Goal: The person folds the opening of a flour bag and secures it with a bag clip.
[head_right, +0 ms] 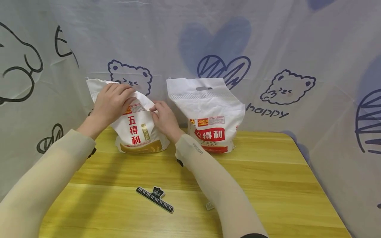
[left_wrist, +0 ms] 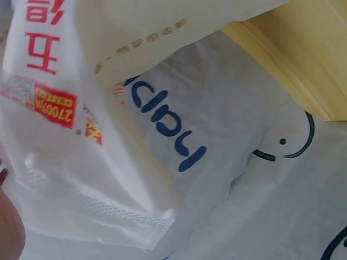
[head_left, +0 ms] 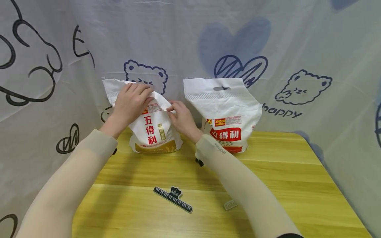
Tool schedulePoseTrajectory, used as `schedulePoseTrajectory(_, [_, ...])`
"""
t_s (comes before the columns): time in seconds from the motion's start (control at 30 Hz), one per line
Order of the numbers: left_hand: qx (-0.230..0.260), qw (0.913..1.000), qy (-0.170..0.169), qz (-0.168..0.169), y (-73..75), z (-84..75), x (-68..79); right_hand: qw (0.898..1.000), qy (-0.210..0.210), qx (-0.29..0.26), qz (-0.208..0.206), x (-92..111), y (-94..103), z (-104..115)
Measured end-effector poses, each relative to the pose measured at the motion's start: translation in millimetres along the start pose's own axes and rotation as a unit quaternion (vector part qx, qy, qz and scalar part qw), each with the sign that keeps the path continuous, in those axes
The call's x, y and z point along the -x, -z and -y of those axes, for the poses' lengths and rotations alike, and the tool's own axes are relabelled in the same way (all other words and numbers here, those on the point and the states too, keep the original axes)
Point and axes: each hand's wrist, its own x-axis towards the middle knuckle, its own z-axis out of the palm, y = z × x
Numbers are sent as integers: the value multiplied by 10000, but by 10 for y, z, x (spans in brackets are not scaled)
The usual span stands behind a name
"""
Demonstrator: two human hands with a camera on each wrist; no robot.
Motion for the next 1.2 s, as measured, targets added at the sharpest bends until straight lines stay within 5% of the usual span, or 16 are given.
schedulePoseTrajectory(0.37, [-165,9877,793,1335,77,18,-149,9999,-126,29,64,-44,-8,-21])
schedulePoseTrajectory(0.63, [-120,9736,1289,1879,78,43,-141,9970,-658,-409,-85,-47,-51,-40])
schedulePoseTrajectory(0.83, [196,9668,1793,1812,63,59,-164,9835,-1222,-1190,-605,-59,-78,-71])
schedulePoseTrajectory(1.2, [938,9557,2397,1426,45,69,-211,9793,-1442,-1153,-832,-50,-88,-126])
